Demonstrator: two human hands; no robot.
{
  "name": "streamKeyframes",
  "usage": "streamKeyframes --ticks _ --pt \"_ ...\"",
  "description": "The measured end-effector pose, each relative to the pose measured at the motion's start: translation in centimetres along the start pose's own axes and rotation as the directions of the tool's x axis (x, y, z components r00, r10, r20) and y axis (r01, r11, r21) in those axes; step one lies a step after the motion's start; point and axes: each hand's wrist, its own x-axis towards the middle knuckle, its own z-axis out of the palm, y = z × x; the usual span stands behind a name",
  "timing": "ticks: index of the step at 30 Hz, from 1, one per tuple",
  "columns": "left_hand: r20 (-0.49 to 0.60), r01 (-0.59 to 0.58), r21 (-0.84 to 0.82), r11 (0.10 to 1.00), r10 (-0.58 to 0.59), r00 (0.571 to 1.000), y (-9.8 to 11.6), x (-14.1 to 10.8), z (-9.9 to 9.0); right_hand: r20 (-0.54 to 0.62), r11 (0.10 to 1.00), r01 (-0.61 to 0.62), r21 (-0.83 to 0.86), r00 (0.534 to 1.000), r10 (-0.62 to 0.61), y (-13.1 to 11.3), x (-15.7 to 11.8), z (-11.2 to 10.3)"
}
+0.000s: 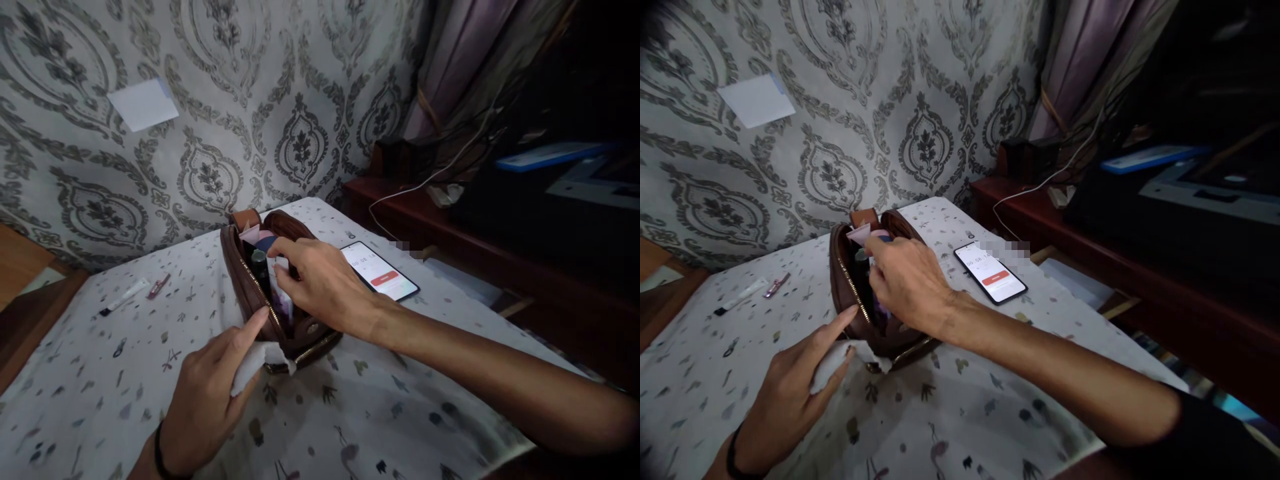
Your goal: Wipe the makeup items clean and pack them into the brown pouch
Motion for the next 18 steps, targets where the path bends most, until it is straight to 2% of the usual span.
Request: streamKeyframes --ticks 4,10,18 --pt "0.003 0.007 -0.015 1.0 -0.007 1.0 0.1 0.0 -0.1 -0.003 1.0 -0.001 0.011 1.0 0.001 0.0 -0.1 -0.1" --pt "0.012 0.021 -0.034 0.999 -0.02 1.0 0.3 -0.6 -0.4 -0.081 0.994 0.01 0.11 0.997 -0.001 0.5 -0.5 -0.9" --pt "0.0 0.171 -0.069 0.983 -0.172 0.985 0.4 -2.3 -0.7 -0.261 0.952 0.073 0.296 0.965 0.007 1.3 -2.8 -2.0"
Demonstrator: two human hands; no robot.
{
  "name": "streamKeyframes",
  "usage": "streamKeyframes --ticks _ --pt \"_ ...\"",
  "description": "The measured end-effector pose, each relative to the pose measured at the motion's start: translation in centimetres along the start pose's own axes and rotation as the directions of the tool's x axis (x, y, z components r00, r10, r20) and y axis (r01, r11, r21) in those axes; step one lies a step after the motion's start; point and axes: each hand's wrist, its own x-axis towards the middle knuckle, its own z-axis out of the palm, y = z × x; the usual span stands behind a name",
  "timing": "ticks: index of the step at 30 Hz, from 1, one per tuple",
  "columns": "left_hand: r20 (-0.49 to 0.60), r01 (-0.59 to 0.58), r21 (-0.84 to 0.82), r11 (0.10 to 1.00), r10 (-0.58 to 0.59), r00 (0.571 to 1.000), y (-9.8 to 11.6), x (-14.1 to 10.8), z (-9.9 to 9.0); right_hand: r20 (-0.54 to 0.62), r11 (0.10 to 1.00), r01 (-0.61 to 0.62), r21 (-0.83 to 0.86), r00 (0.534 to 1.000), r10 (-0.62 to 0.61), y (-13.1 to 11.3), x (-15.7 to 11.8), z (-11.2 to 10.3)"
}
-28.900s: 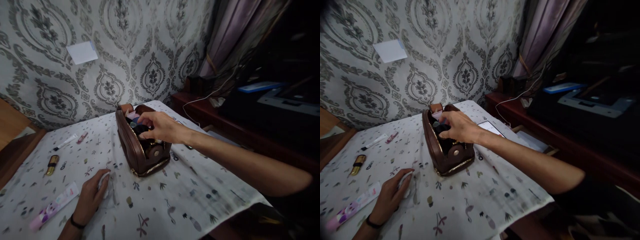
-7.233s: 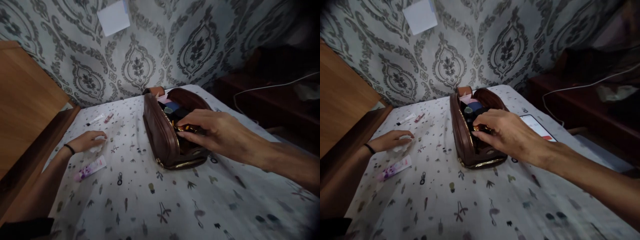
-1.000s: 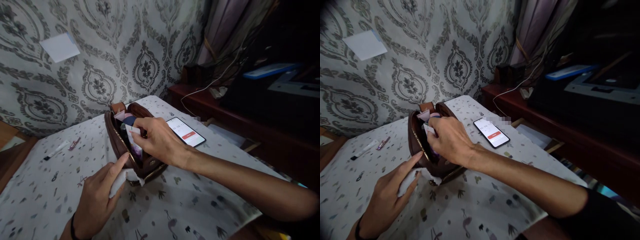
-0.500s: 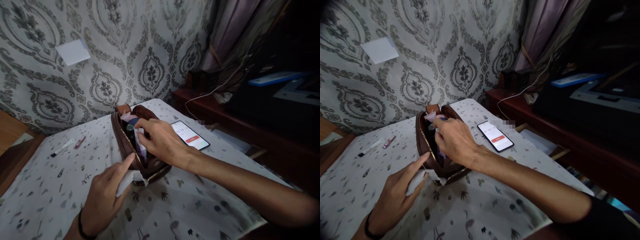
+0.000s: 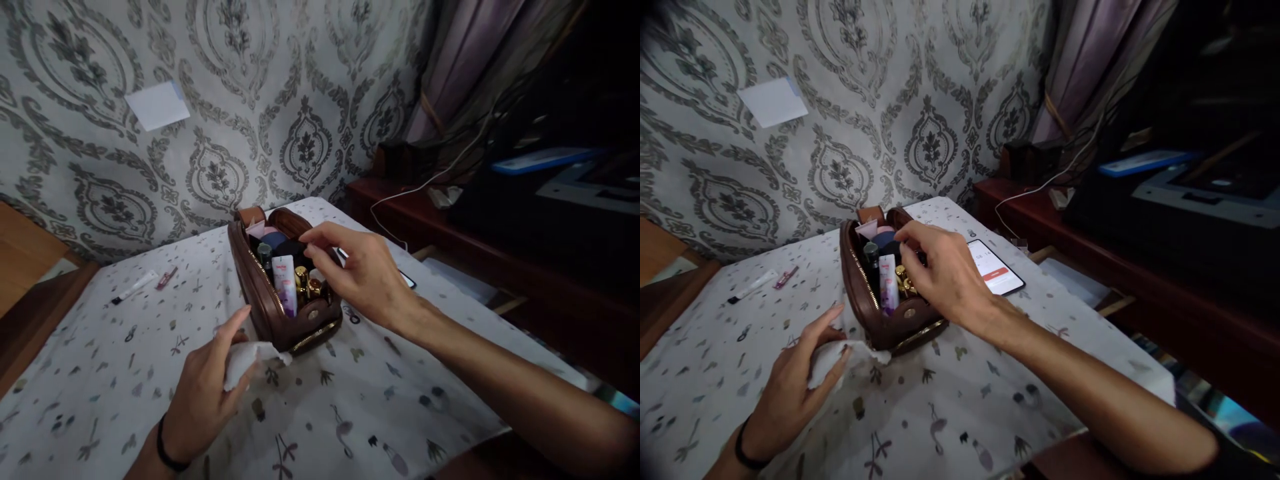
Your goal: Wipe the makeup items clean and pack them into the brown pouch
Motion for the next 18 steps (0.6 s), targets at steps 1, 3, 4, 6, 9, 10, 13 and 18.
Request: streamKeyframes --ticks 1,3,4,6,9,10,13,18 --pt "-0.002 0.008 0.0 1.0 -0.008 1.0 0.0 -0.2 0.0 -0.017 1.0 0.012 0.025 1.0 -0.012 0.0 -0.5 -0.1" --pt "-0.003 0.017 -0.004 1.0 -0.017 1.0 0.0 -0.5 0.0 -0.019 0.996 0.079 0.041 0.997 -0.078 -0.1 -1.6 -0.2" --pt "0.001 0.023 -0.009 1.0 -0.023 1.0 0.0 -0.7 0.0 -0.004 0.99 0.136 0.029 0.991 -0.136 -0.1 -2.1 -0.1" --pt "0.015 0.026 -0.026 0.999 -0.026 1.0 0.0 -1.0 0.2 0.058 0.964 0.265 -0.027 0.963 -0.263 -0.2 -3.1 -0.1" --pt "0.053 0.034 -0.051 0.998 -0.032 0.998 0.0 -1.4 0.5 0.166 0.911 0.398 -0.11 0.911 -0.378 -0.6 -4.3 0.1" --pt "0.058 0.036 -0.055 0.998 -0.033 0.998 -0.1 -1.5 0.6 0.188 0.9 0.418 -0.126 0.9 -0.392 -0.7 -4.6 0.2" --pt "0.057 0.052 -0.062 0.997 -0.049 0.997 -0.3 -2.0 0.9 0.176 0.895 0.424 -0.136 0.9 -0.399 -1.1 -5.7 0.6" --pt "0.044 0.089 -0.125 0.988 -0.084 0.996 -0.7 -2.6 1.3 0.177 0.922 0.384 -0.055 0.912 -0.37 -1.1 -7.5 2.4"
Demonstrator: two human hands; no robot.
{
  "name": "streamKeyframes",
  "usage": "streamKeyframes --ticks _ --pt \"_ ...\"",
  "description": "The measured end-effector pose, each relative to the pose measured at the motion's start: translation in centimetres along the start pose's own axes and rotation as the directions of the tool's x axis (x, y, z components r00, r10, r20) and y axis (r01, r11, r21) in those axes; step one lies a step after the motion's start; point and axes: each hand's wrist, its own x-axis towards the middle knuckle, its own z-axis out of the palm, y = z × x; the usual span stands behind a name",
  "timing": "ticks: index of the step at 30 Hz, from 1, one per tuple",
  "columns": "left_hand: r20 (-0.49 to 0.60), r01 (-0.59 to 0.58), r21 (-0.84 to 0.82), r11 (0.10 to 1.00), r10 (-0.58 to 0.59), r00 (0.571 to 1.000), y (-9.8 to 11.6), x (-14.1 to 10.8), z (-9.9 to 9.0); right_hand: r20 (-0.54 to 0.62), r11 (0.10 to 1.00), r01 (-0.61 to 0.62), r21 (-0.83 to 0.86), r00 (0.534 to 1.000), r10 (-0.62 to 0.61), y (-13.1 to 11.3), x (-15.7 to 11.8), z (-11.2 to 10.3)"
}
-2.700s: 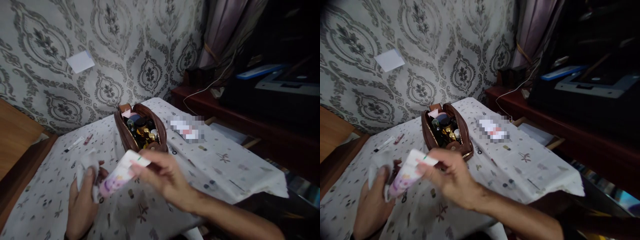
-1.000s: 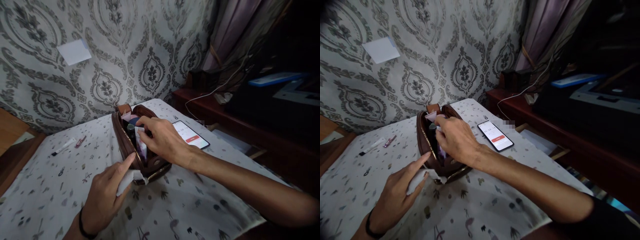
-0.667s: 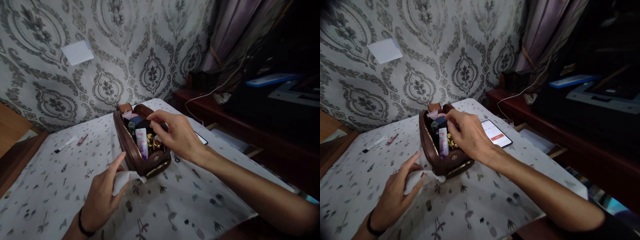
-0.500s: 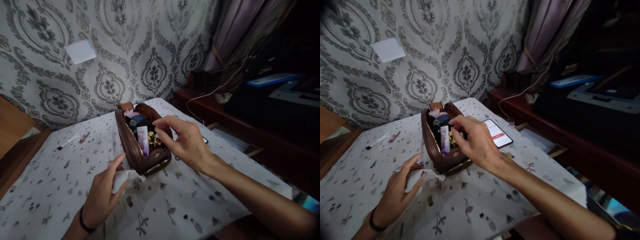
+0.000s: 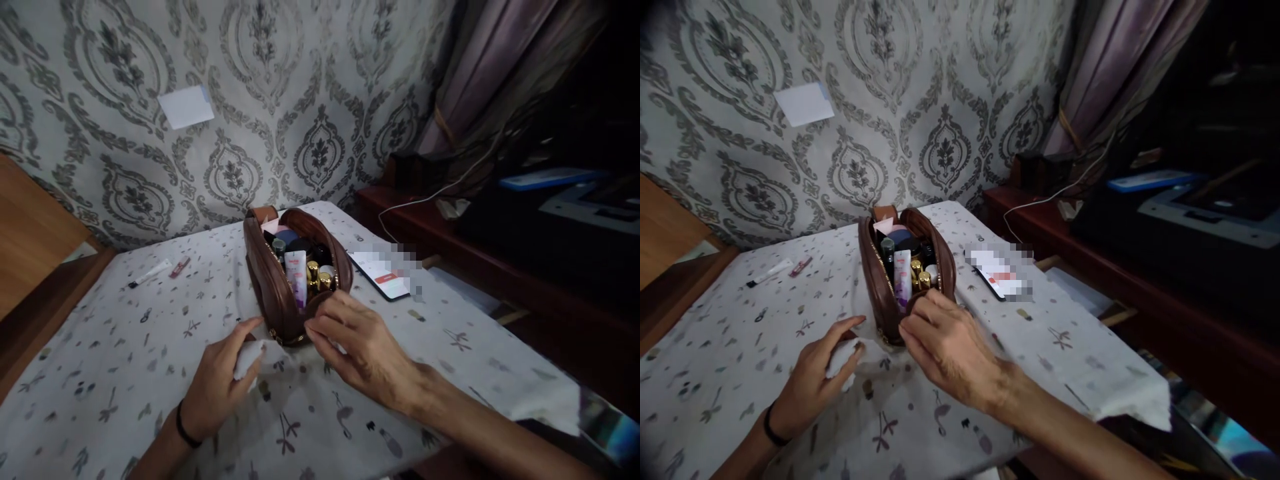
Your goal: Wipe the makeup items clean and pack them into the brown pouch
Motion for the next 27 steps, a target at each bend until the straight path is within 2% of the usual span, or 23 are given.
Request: streamKeyframes --ticks 4,7,9,12,15,17,19,21,22,24,27 --pt "-0.026 0.068 -0.106 0.992 -0.071 0.997 -0.8 -0.1 0.1 0.089 0.995 -0.052 0.087 0.995 0.044 -0.5 -1.0 2.5" --pt "-0.033 0.189 -0.236 0.953 -0.202 0.979 -1.9 0.0 -0.2 0.196 0.973 -0.106 0.206 0.978 0.065 -1.1 -1.3 4.4" --pt "-0.021 0.294 -0.305 0.906 -0.315 0.949 -3.0 -0.1 -0.4 0.279 0.939 -0.186 0.289 0.955 0.103 -1.8 -1.1 5.5" --pt "-0.07 0.417 -0.256 0.872 -0.447 0.892 -5.4 -0.2 -0.8 0.387 0.876 -0.316 0.364 0.907 0.166 -3.1 -0.2 7.2" --pt "-0.15 0.474 -0.128 0.871 -0.489 0.859 -8.6 0.3 -1.8 0.448 0.789 -0.422 0.446 0.869 0.211 -4.5 1.1 9.5" --pt "-0.178 0.511 -0.069 0.857 -0.514 0.839 -11.2 1.2 -3.0 0.516 0.645 -0.543 0.537 0.817 0.258 -5.1 2.0 11.5" --pt "-0.221 0.574 0.004 0.819 -0.559 0.799 -14.1 2.5 -4.4 0.626 0.397 -0.688 0.608 0.723 0.292 -5.6 2.8 13.6" --pt "-0.273 0.656 0.078 0.751 -0.616 0.739 -17.0 3.9 -5.7 0.701 0.166 -0.76 0.629 0.646 0.302 -5.8 3.3 15.4" --pt "-0.297 0.692 0.112 0.713 -0.641 0.708 -18.3 4.5 -6.3 0.717 0.081 -0.767 0.636 0.627 0.304 -5.8 3.4 16.0" --pt "-0.344 0.745 0.172 0.644 -0.67 0.658 -20.6 5.6 -7.2 0.723 -0.027 -0.752 0.658 0.621 0.303 -5.6 3.3 16.8" --pt "-0.391 0.789 0.239 0.566 -0.688 0.611 -23.1 6.1 -8.0 0.724 -0.112 -0.728 0.676 0.629 0.283 -5.1 2.9 16.9"
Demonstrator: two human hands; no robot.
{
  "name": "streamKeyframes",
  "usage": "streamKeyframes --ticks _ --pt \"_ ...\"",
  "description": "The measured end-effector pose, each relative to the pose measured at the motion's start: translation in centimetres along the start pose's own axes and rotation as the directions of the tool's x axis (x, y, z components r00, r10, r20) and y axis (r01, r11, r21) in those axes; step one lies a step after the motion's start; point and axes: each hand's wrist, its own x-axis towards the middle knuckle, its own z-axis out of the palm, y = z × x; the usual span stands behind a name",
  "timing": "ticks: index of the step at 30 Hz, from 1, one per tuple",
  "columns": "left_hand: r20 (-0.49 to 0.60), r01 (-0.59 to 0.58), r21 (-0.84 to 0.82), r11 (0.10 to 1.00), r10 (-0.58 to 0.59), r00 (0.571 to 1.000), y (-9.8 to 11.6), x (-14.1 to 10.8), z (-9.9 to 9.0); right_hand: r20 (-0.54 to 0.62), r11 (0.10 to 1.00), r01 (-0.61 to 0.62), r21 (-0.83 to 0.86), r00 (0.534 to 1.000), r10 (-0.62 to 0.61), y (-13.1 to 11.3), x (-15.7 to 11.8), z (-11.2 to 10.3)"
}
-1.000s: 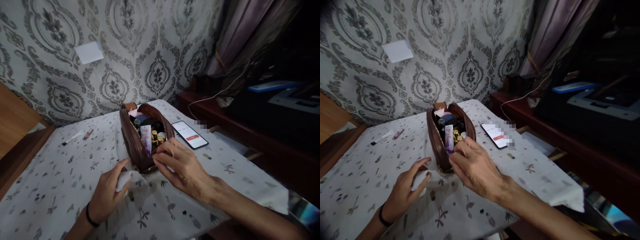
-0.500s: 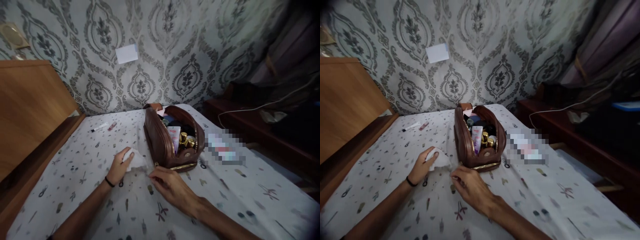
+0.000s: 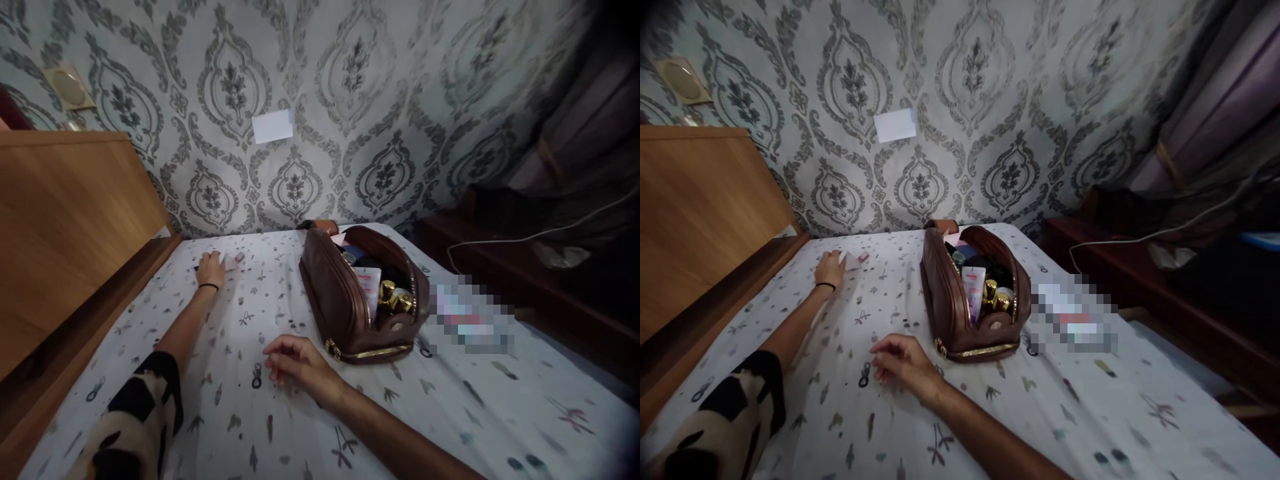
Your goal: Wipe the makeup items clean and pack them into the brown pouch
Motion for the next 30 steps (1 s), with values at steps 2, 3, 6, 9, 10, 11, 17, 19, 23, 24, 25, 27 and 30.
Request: streamKeyframes --ticks 2,3,6,9,10,11,17,19,23,24,25,27,30 --pt "0.003 0.034 0.042 0.999 -0.034 0.999 -0.9 0.7 0.1 0.022 1.0 -0.007 0.029 1.0 0.006 0.1 -0.1 -0.4" --pt "0.015 0.05 0.055 0.997 -0.051 0.999 -1.3 0.9 0.1 0.032 0.999 -0.01 0.037 0.999 0.009 0.1 -0.2 -0.5" --pt "0.06 0.073 0.063 0.995 -0.077 0.995 -2.2 1.1 -0.1 0.057 0.999 -0.013 0.052 0.998 0.01 0.2 -0.1 -0.7" --pt "0.083 0.067 0.024 0.997 -0.068 0.994 -2.6 1.0 -0.9 0.077 0.998 -0.018 0.063 0.997 0.013 0.3 0.1 -0.6" --pt "0.09 0.071 0.002 0.997 -0.071 0.993 -2.6 0.8 -1.2 0.081 0.997 -0.02 0.071 0.997 0.014 0.3 0.1 -0.6" --pt "0.095 0.077 -0.027 0.997 -0.074 0.993 -2.6 0.5 -1.5 0.083 0.996 -0.019 0.082 0.996 0.012 0.3 0.2 -0.6" --pt "0.087 0.068 -0.342 0.937 -0.041 0.995 -0.5 -6.8 -2.5 0.023 0.976 0.104 0.19 0.994 -0.11 1.4 0.5 -0.6" --pt "0.183 0.154 -0.642 0.751 -0.045 0.982 1.1 -11.2 -2.6 -0.03 0.96 0.178 0.216 0.984 -0.175 1.8 0.7 -0.4" --pt "0.267 0.125 -0.756 0.642 0.13 0.955 4.8 -18.6 -2.6 -0.056 0.928 0.287 0.239 0.958 -0.282 2.1 0.9 -0.3" --pt "0.274 0.117 -0.775 0.621 0.163 0.948 5.5 -19.7 -2.6 -0.043 0.926 0.296 0.235 0.955 -0.294 2.0 0.8 -0.4" --pt "0.271 0.11 -0.794 0.597 0.187 0.944 6.1 -20.5 -2.4 -0.036 0.927 0.299 0.225 0.954 -0.299 1.9 0.8 -0.5" --pt "0.267 0.121 -0.816 0.565 0.184 0.946 6.7 -21.3 -2.0 -0.053 0.937 0.295 0.188 0.955 -0.291 1.5 0.6 -0.8" --pt "0.255 0.143 -0.837 0.529 0.146 0.956 7.0 -21.3 -1.3 -0.089 0.946 0.31 0.093 0.949 -0.302 0.8 0.3 -1.2"
